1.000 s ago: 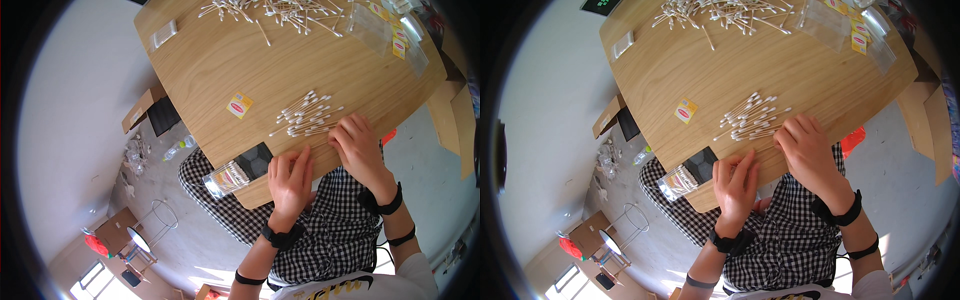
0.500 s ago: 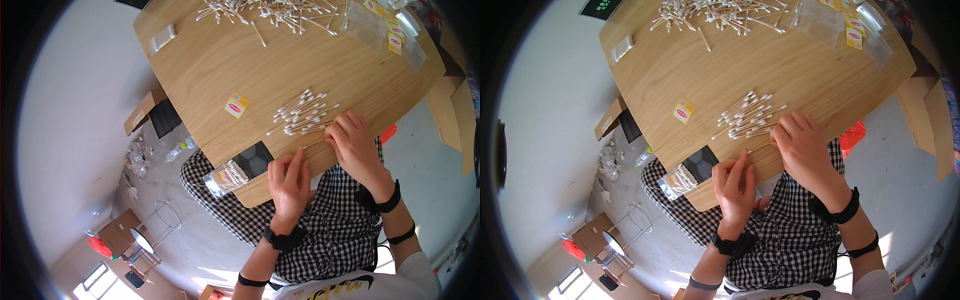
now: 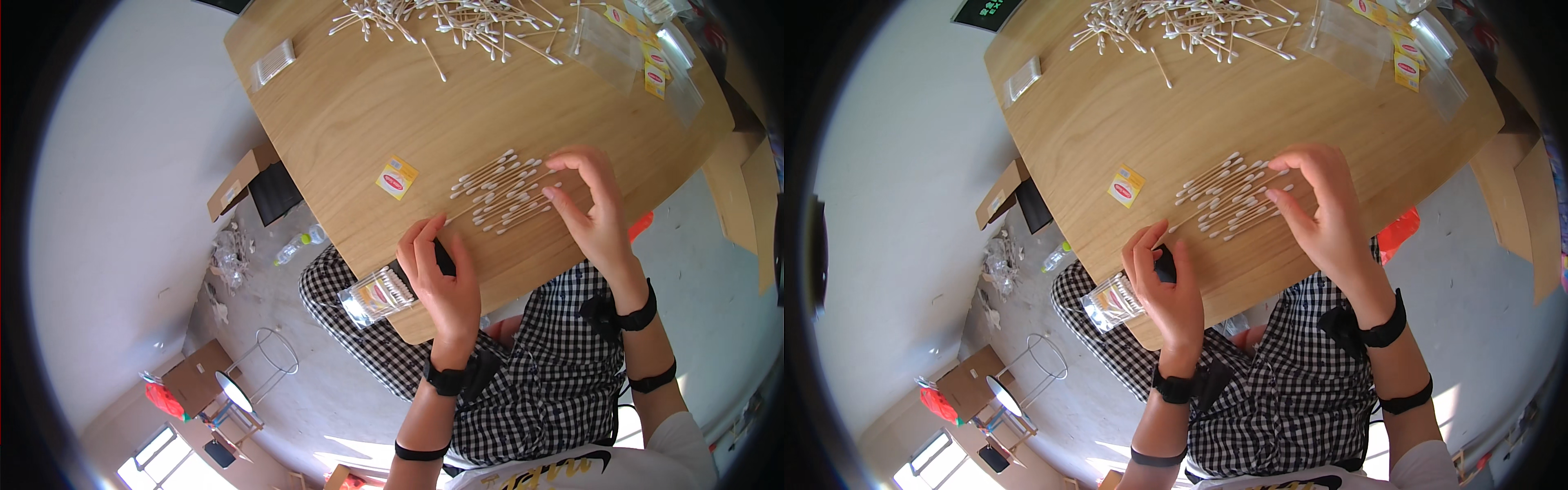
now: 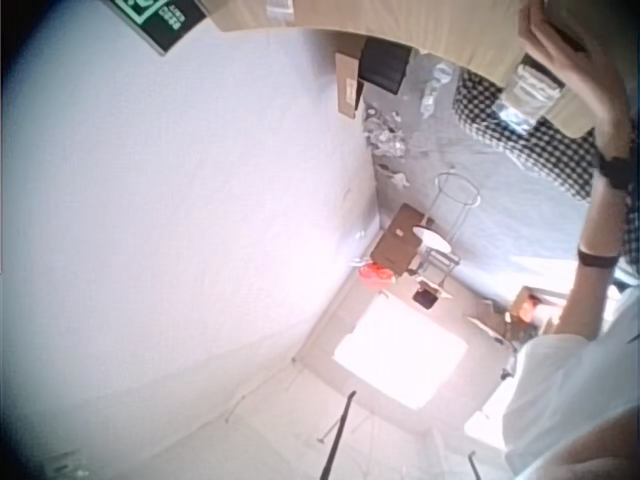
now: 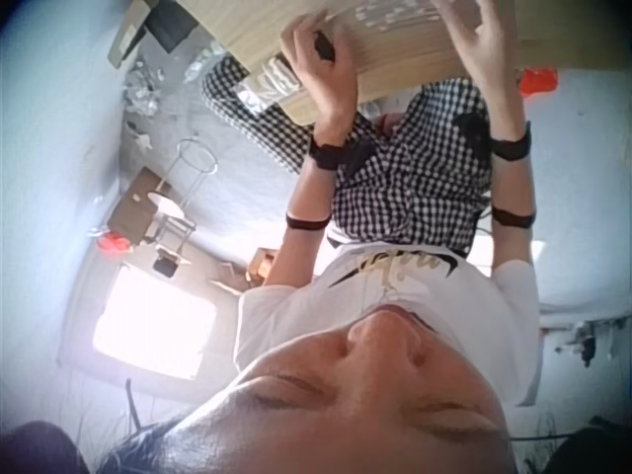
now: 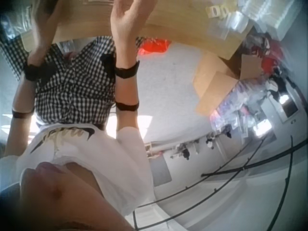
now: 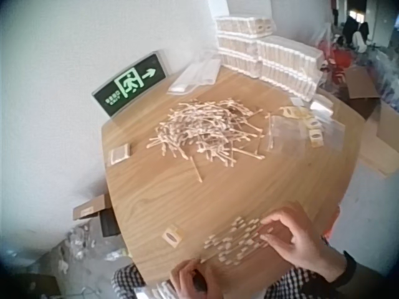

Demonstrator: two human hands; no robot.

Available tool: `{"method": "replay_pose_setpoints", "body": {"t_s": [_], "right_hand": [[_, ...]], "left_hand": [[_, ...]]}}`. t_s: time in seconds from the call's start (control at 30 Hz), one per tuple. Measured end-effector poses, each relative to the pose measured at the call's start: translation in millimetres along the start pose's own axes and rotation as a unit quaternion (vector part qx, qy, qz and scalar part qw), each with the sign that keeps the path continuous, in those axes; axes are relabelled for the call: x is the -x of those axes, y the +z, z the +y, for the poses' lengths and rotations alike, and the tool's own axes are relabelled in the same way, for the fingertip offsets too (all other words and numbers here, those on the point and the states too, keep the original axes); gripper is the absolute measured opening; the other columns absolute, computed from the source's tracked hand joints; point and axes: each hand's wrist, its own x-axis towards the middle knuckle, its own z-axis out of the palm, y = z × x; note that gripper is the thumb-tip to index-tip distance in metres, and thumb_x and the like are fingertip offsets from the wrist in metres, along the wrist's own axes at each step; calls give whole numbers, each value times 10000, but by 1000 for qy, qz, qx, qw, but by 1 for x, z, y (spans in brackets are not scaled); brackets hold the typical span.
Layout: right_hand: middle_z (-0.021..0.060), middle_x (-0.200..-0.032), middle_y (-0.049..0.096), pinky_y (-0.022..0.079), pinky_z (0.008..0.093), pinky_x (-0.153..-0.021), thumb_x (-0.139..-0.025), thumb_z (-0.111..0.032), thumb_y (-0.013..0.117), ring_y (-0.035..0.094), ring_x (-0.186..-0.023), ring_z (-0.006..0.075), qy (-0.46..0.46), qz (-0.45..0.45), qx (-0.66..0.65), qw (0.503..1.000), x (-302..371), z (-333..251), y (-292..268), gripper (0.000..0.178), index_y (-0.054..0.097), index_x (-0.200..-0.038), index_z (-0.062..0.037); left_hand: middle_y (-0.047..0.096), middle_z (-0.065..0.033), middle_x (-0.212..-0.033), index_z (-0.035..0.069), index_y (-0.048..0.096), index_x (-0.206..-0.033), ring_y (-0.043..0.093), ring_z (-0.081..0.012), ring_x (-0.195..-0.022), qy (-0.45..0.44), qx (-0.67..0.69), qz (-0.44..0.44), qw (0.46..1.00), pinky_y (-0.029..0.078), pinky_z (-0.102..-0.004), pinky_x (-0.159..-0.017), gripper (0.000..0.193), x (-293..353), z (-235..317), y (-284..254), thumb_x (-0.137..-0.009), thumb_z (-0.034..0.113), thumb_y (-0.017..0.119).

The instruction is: The recorder is manually counting and arranging cotton swabs into small plastic bags for packaging.

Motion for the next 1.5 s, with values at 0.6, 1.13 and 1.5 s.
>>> {"method": "replay_pose_setpoints", "body": {"t_s": [0.6, 1.13, 1.5], "right_hand": [[78, -1109, 616, 432, 325, -937, -883, -4, 635, 564, -1067, 221, 79, 58, -16, 995, 9, 13, -12, 197, 586, -1072, -33], [152, -1355, 479, 277, 369, -1150, -1059, -372, 331, 409, -1321, 217, 86, 75, -342, 933, -6, 7, 40, 489, 467, -1325, 15], [145, -1293, 536, 361, 354, -1080, -1053, -396, 354, 478, -1274, 230, 93, -44, -361, 927, -51, 10, 40, 507, 447, -1332, 18]], "left_hand": [[505, -106, -907, 30, 640, -864, 488, -284, -848, 152, -97, -154, 972, 430, -385, -763, 115, 0, 14, 0, -777, 11, 713], [159, -158, -1592, 18, 165, -1512, 109, -262, -1484, -57, 381, -21, 922, 67, -415, -1209, 600, -12, 29, 48, -1051, 366, 326], [186, -162, -1587, 32, 175, -1520, 126, -270, -1483, -62, 415, -16, 908, 86, -402, -1207, 617, -38, 27, 49, -1055, 427, 267]]}}
